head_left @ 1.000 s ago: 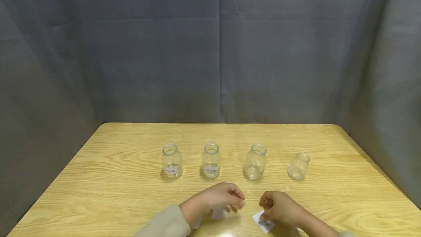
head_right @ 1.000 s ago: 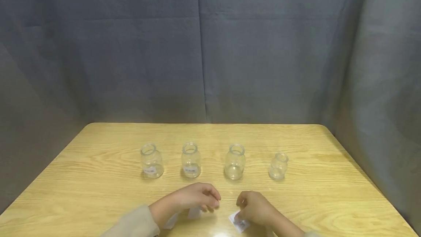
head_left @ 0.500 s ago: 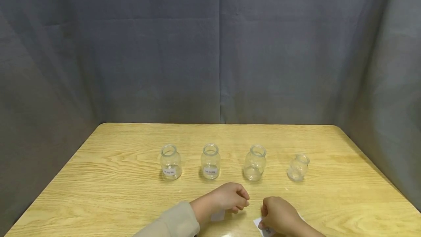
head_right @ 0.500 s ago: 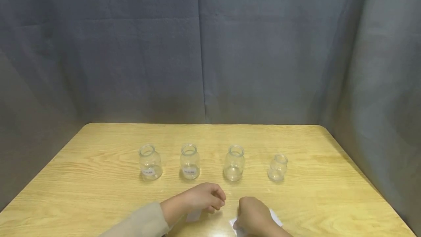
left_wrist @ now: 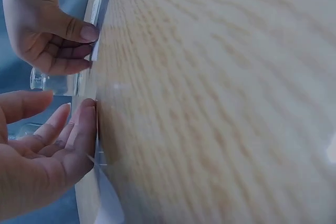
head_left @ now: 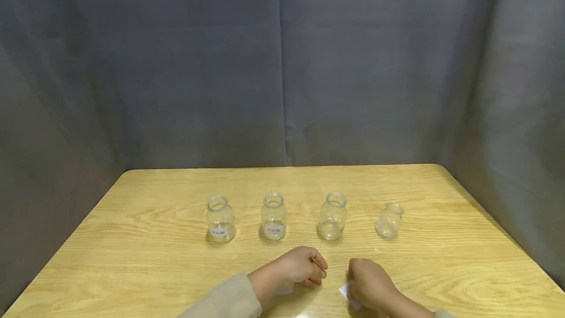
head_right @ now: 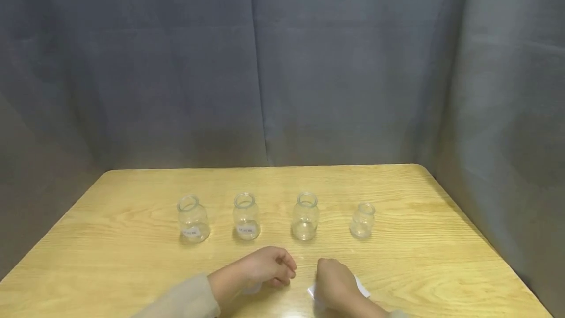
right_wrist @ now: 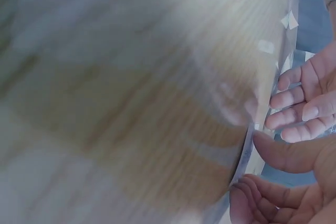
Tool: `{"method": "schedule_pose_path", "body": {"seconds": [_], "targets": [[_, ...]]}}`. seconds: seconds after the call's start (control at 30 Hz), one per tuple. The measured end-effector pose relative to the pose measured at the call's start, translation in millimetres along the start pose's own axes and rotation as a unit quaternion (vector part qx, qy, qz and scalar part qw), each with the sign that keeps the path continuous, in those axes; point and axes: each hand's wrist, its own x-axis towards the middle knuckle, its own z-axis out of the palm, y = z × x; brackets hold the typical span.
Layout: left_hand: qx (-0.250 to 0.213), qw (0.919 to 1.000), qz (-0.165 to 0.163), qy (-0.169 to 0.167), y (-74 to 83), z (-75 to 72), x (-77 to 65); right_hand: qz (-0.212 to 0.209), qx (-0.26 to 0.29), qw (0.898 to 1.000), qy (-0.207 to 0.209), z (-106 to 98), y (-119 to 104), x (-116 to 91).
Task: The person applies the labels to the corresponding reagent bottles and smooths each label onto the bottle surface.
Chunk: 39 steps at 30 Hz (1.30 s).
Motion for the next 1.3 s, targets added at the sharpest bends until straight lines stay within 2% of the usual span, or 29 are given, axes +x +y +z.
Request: {"method": "schedule_pose_path", "body": {"seconds": [0.17,0.33,0.4,0.5,0.63,0.87,1.0,1.13,1.3], "targets": [[-0.028,0.9996,-0.005,0.0,-3.6,0.4,-0.6,0.003,0.008,1.0,-0.003,0,-1,-1],[-0.028,0.9996,-0.004,-0.002,-5.7,-2.7,1.1,-0.013,0.001,1.0,-0.003,-4,0,-1],[-0.022,0.9998,-0.005,0.0,-5.9,-5.2,3.0,-0.033,0.013,0.999,-0.018,-9,2,0],[-0.019,0.9998,-0.009,0.006,-4.7,-10.6,3.4,-0.08,0.044,0.994,-0.067,-20,6,5],[-0.022,0.9997,-0.009,0.003,-3.7,-13.0,1.2,-0.148,0.028,0.982,-0.112,-27,13,6],[-0.033,0.9993,-0.01,-0.013,-1.4,-5.2,1.5,-0.179,-0.001,0.979,-0.1,-24,24,-2],[-0.062,0.998,-0.01,-0.011,-0.5,0.7,6.2,-0.168,0.012,0.981,-0.1,-22,27,-1],[-0.097,0.9951,-0.015,-0.012,-0.9,10.1,12.7,-0.127,0.058,0.983,-0.121,-21,28,2],[-0.113,0.9933,-0.019,-0.017,1.6,19.1,19.5,-0.102,0.114,0.978,-0.142,-20,29,7]]}}
